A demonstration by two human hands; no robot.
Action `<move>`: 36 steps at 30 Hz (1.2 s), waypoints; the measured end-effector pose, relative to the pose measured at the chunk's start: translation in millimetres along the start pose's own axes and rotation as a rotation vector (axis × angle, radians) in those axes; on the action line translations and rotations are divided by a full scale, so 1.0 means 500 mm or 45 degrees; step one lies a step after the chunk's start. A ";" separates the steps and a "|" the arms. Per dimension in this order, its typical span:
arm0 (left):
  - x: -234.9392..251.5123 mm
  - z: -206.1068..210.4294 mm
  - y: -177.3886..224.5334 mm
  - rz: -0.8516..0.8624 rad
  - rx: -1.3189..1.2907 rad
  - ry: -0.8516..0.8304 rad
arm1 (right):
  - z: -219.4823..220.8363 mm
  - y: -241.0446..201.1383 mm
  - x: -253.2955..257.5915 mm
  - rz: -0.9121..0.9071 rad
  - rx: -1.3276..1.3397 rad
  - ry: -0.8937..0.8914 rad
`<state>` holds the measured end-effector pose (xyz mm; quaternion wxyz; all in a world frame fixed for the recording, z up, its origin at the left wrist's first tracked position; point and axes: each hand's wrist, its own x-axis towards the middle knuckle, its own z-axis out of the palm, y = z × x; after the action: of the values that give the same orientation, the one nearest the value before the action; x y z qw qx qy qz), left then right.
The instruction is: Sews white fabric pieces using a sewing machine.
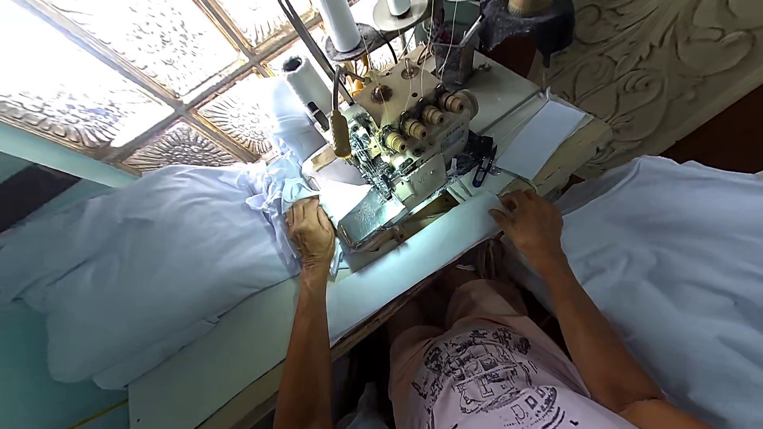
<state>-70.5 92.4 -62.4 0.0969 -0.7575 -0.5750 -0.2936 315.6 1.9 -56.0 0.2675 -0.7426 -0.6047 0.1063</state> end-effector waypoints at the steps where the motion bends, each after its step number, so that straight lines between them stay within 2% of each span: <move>1: 0.012 -0.021 0.006 -0.055 -0.122 -0.065 | 0.002 0.003 0.002 -0.009 0.012 -0.007; 4: 0.029 -0.091 0.014 -0.207 -0.369 -0.005 | -0.001 0.004 0.008 -0.022 0.029 -0.043; 7: -0.015 -0.172 0.017 -0.296 -0.425 0.043 | -0.002 0.002 0.016 -0.029 0.044 -0.051; 9: -0.054 -0.206 0.018 -0.381 -0.503 -0.003 | -0.002 0.007 0.020 -0.034 0.103 -0.064; 13: -0.138 -0.239 0.023 -0.568 -0.602 -0.330 | -0.005 0.024 0.029 0.023 0.284 -0.188; 16: -0.178 -0.238 0.036 -0.610 -0.683 -0.559 | -0.009 0.030 0.035 0.071 0.317 -0.282; 18: -0.188 -0.231 0.040 -0.604 -0.619 -0.720 | -0.011 0.029 0.040 0.074 0.303 -0.301; 20: -0.191 -0.217 0.038 -0.621 -0.532 -0.803 | -0.010 0.030 0.043 0.054 0.301 -0.298; 23: -0.190 -0.211 0.034 -0.606 -0.491 -0.816 | -0.012 0.045 0.046 0.055 0.357 -0.285; 26: -0.187 -0.215 0.031 -0.639 -0.459 -0.798 | -0.031 0.080 0.056 0.074 0.347 -0.177; 29: -0.192 -0.213 0.019 -0.639 -0.430 -0.762 | -0.067 0.117 0.078 0.169 0.148 0.025; 32: -0.192 -0.211 0.016 -0.587 -0.411 -0.744 | -0.099 0.109 0.082 0.326 0.053 0.160; 36: -0.193 -0.209 0.007 -0.513 -0.427 -0.752 | -0.099 0.087 0.068 0.323 0.262 0.323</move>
<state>-118.0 -37.8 -31.0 -0.2574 -0.6866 -0.6593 -0.1662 384.4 15.6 -32.0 0.4005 -0.7889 -0.4538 0.1060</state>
